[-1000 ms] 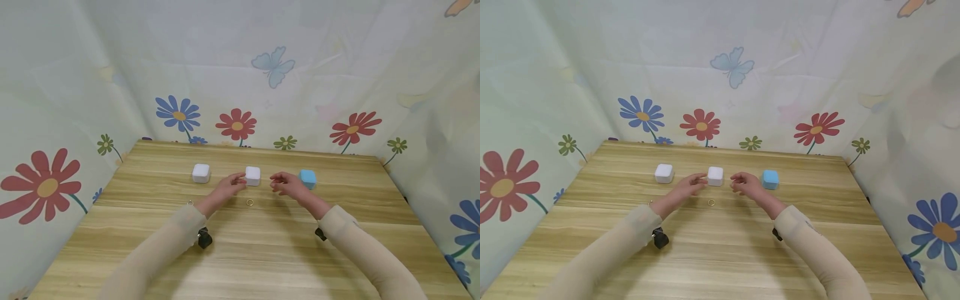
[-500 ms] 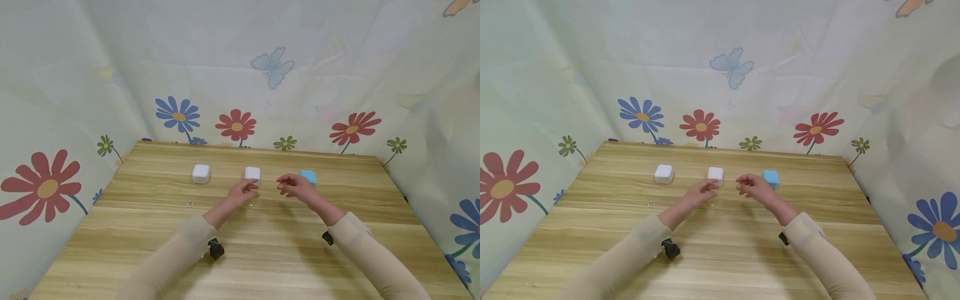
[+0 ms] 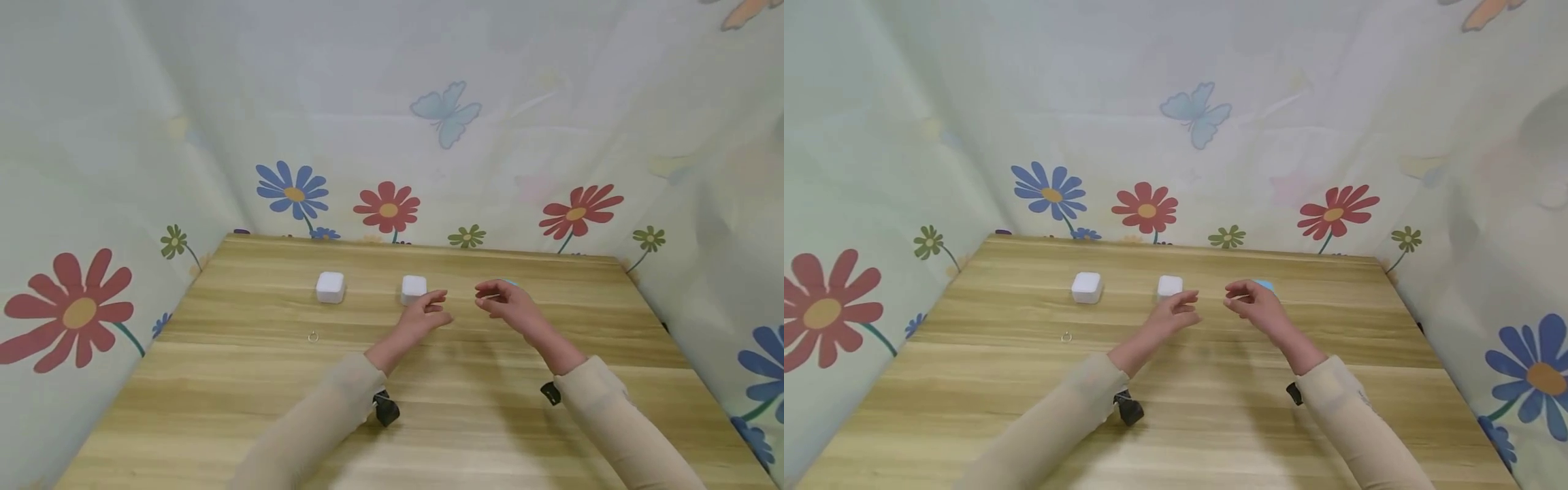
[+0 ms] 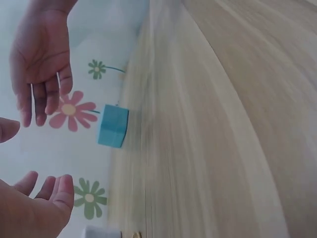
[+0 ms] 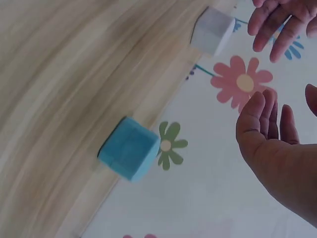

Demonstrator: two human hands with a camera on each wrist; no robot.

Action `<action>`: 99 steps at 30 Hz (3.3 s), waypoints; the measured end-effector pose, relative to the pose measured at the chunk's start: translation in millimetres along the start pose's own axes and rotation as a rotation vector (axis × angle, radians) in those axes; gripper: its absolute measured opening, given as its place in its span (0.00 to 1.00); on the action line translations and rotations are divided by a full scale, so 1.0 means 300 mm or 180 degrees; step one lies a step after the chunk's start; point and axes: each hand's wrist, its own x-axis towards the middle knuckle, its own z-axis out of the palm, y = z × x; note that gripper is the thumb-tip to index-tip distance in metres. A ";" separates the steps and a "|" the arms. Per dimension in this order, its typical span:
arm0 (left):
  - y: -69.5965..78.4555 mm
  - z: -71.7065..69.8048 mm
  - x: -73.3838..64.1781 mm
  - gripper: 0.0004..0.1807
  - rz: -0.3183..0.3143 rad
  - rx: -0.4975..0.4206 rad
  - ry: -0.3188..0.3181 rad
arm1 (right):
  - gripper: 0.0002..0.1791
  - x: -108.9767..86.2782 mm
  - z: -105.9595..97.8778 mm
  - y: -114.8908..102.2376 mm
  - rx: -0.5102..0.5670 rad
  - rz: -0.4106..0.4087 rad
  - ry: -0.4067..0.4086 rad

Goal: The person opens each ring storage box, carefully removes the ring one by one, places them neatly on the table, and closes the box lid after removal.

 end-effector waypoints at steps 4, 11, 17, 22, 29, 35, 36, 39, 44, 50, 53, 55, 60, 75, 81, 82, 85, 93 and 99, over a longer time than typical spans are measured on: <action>0.023 0.043 0.020 0.36 0.0055 -0.0025 0.0094 | 0.27 -0.004 -0.041 0.001 -0.0146 0.0032 0.0120; 0.056 0.122 0.046 0.36 0.0076 -0.0082 0.0238 | 0.34 -0.003 -0.104 0.014 -0.0361 0.0358 0.0026; 0.061 0.189 0.077 0.35 0.0050 0.0009 0.0337 | 0.38 0.009 -0.136 0.051 -0.0214 0.0503 0.0062; 0.045 0.231 0.114 0.35 -0.0017 -0.0107 0.0446 | 0.40 0.034 -0.157 0.091 0.0096 0.0437 0.0022; 0.016 0.261 0.166 0.34 -0.0017 -0.0046 0.0529 | 0.44 0.081 -0.175 0.160 0.0343 0.0440 -0.0177; 0.001 0.279 0.197 0.36 -0.0015 0.0053 0.0581 | 0.46 0.108 -0.187 0.212 0.0599 0.0456 -0.0318; -0.001 0.281 0.200 0.36 -0.0019 0.0067 0.0580 | 0.47 0.112 -0.189 0.219 0.0614 0.0464 -0.0332; -0.008 0.291 0.205 0.36 -0.0097 0.0069 0.0568 | 0.47 0.119 -0.194 0.233 0.0641 0.0465 -0.0397; -0.022 0.314 0.217 0.36 -0.0213 0.0157 0.0557 | 0.45 0.132 -0.194 0.262 0.0665 0.0469 -0.0490; -0.049 0.339 0.237 0.37 -0.0216 0.0327 0.0587 | 0.45 0.149 -0.186 0.291 0.0580 0.0457 -0.0517; -0.053 0.345 0.245 0.38 -0.0180 0.0393 0.0597 | 0.44 0.157 -0.181 0.296 0.0549 0.0445 -0.0519; -0.054 0.347 0.252 0.38 -0.0153 0.0443 0.0580 | 0.44 0.161 -0.179 0.298 0.0542 0.0444 -0.0531; -0.056 0.354 0.272 0.39 -0.0130 0.0647 0.0521 | 0.44 0.168 -0.173 0.308 0.0521 0.0492 -0.0561; -0.028 0.330 0.283 0.33 0.0051 0.1277 0.0425 | 0.44 0.193 -0.154 0.309 0.0337 0.0580 -0.0436; -0.026 0.326 0.282 0.29 0.0097 0.1372 0.0200 | 0.44 0.187 -0.156 0.322 0.0134 0.0515 -0.0345; -0.027 0.327 0.283 0.29 0.0090 0.1351 0.0182 | 0.44 0.185 -0.156 0.321 0.0118 0.0498 -0.0333; -0.046 0.330 0.301 0.29 0.0077 0.1300 0.0131 | 0.44 0.182 -0.154 0.321 0.0054 0.0473 -0.0306; -0.141 0.342 0.369 0.29 0.0092 0.1439 0.0002 | 0.41 0.189 -0.145 0.328 -0.0256 0.0553 -0.0314; -0.078 0.350 0.313 0.29 -0.0054 0.1610 -0.0040 | 0.40 0.179 -0.153 0.335 -0.0347 0.0467 -0.0380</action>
